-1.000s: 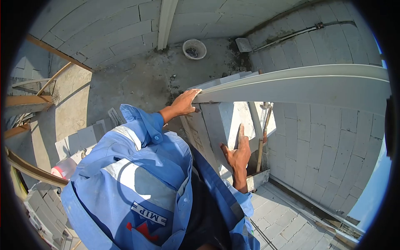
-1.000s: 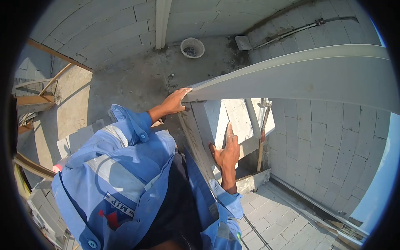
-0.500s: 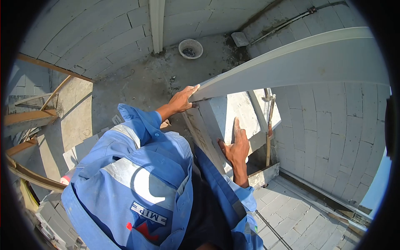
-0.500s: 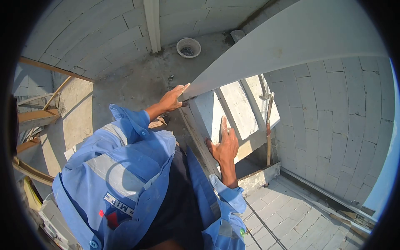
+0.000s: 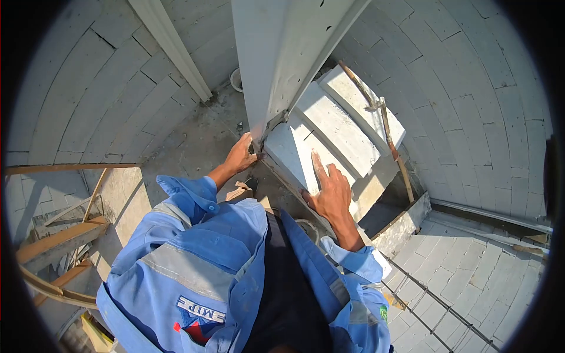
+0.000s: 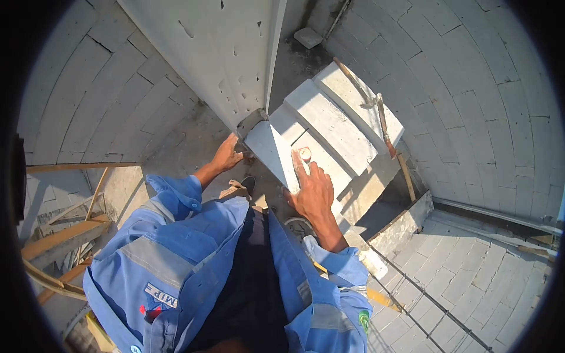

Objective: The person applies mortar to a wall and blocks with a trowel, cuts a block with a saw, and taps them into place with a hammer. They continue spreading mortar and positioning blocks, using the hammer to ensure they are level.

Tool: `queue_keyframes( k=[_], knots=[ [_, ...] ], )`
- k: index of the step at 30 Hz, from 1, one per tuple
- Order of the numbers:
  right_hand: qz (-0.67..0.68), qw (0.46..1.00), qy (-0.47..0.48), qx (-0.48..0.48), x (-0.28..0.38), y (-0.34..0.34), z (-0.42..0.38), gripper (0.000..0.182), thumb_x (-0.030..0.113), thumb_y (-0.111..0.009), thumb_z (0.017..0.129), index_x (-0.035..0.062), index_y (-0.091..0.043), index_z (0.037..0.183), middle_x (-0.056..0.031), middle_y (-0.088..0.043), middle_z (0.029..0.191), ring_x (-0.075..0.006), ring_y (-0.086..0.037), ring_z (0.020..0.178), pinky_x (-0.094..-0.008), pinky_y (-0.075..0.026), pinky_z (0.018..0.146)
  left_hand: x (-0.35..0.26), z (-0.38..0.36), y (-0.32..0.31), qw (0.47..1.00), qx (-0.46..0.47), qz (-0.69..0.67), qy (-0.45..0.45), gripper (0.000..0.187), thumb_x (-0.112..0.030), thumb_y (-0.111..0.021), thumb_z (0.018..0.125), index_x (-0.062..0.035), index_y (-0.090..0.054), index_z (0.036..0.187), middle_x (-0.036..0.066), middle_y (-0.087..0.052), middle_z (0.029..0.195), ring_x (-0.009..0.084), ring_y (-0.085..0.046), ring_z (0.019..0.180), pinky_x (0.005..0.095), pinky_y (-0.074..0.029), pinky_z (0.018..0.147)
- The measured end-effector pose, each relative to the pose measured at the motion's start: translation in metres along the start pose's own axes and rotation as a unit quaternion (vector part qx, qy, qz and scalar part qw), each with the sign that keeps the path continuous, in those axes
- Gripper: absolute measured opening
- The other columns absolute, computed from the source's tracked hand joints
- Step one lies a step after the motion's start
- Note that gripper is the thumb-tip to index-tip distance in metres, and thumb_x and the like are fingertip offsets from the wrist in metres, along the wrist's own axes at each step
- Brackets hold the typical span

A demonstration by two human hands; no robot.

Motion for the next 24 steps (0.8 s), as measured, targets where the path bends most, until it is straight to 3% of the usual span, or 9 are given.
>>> queue_keyframes(
  k=[3, 4, 6, 9, 12, 13, 16, 24],
  knots=[
    [0.009, 1.000, 0.004, -0.008, -0.002, -0.001, -0.001, 0.098, 0.028, -0.086, 0.065, 0.0174, -0.041, 0.152, -0.0151, -0.056, 0.097, -0.0319, -0.058, 0.088, -0.0419, -0.045, 0.076, 0.055, 0.008, -0.027, 0.997, -0.037, 0.047, -0.056, 0.065, -0.021, -0.071, 0.085, 0.0039, -0.045, 0.139, 0.025, -0.049, 0.140, 0.0417, -0.047, 0.130, 0.0433, -0.039, 0.109],
    [0.010, 1.000, 0.016, -0.017, -0.001, 0.000, -0.001, 0.098, 0.028, -0.086, 0.066, 0.0176, -0.041, 0.152, -0.0149, -0.056, 0.096, -0.0318, -0.058, 0.088, -0.0418, -0.044, 0.076, 0.034, 0.007, -0.014, 0.996, -0.029, 0.055, -0.058, 0.065, -0.021, -0.071, 0.085, 0.0039, -0.045, 0.139, 0.025, -0.049, 0.140, 0.0417, -0.047, 0.130, 0.0433, -0.039, 0.109],
    [0.020, 1.000, 0.009, -0.009, -0.002, 0.000, -0.002, 0.098, 0.027, -0.085, 0.066, 0.0178, -0.040, 0.153, -0.0145, -0.055, 0.096, -0.0316, -0.057, 0.087, -0.0417, -0.044, 0.075, 0.006, 0.002, 0.001, 0.999, 0.039, 0.032, 0.016, 0.058, -0.021, -0.068, 0.088, 0.0043, -0.047, 0.135, 0.028, -0.052, 0.135, 0.0459, -0.049, 0.124, 0.0457, -0.042, 0.105],
    [0.035, 0.999, 0.004, 0.000, -0.003, 0.001, -0.002, 0.098, 0.026, -0.084, 0.067, 0.0189, -0.038, 0.154, -0.0138, -0.054, 0.096, -0.0311, -0.057, 0.087, -0.0416, -0.043, 0.075, 0.030, 0.002, -0.009, 0.985, 0.132, 0.076, 0.085, 0.048, -0.021, -0.066, 0.091, 0.0038, -0.052, 0.130, 0.031, -0.053, 0.131, 0.0494, -0.052, 0.117, 0.0486, -0.045, 0.099],
    [0.050, 0.999, -0.003, 0.001, -0.005, -0.005, -0.002, 0.098, 0.023, -0.082, 0.069, 0.0224, -0.036, 0.155, -0.0123, -0.054, 0.097, -0.0306, -0.056, 0.090, -0.0417, -0.043, 0.077, 0.047, -0.003, -0.016, 0.959, 0.189, 0.191, 0.092, 0.041, -0.024, -0.062, 0.093, 0.0003, -0.056, 0.125, 0.031, -0.057, 0.125, 0.0509, -0.055, 0.109, 0.0516, -0.047, 0.093],
    [0.046, 0.999, -0.007, 0.016, -0.006, -0.006, -0.001, 0.096, 0.024, -0.082, 0.070, 0.0232, -0.036, 0.155, -0.0121, -0.054, 0.097, -0.0307, -0.056, 0.090, -0.0418, -0.043, 0.077, 0.069, -0.008, -0.018, 0.975, 0.039, 0.205, -0.077, 0.042, -0.028, -0.060, 0.094, -0.0022, -0.057, 0.127, 0.030, -0.058, 0.125, 0.0502, -0.056, 0.110, 0.0520, -0.047, 0.094],
    [0.072, 0.997, -0.017, 0.034, -0.008, -0.004, 0.001, 0.095, 0.026, -0.082, 0.071, 0.0250, -0.036, 0.154, -0.0125, -0.056, 0.098, -0.0314, -0.056, 0.090, -0.0425, -0.043, 0.079, 0.071, -0.019, -0.021, 0.935, 0.114, 0.325, -0.088, 0.040, -0.017, -0.056, 0.092, -0.0022, -0.057, 0.129, 0.024, -0.057, 0.132, 0.0441, -0.059, 0.112, 0.0526, -0.053, 0.085],
    [0.087, 0.995, -0.013, 0.038, -0.010, -0.003, 0.003, 0.096, 0.022, -0.082, 0.070, 0.0263, -0.036, 0.154, -0.0130, -0.057, 0.104, -0.0304, -0.056, 0.092, -0.0426, -0.041, 0.078, 0.079, -0.028, -0.013, 0.924, 0.192, 0.325, -0.064, 0.041, -0.018, -0.057, 0.091, -0.0019, -0.057, 0.129, 0.024, -0.057, 0.133, 0.0437, -0.059, 0.113, 0.0522, -0.052, 0.086]
  ],
)
Point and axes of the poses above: each hand's wrist, its own z-axis towards the middle knuckle, its own y-axis out of the back of the hand, x = y × z, the point moved 7 cm from there along z, towards the middle knuckle
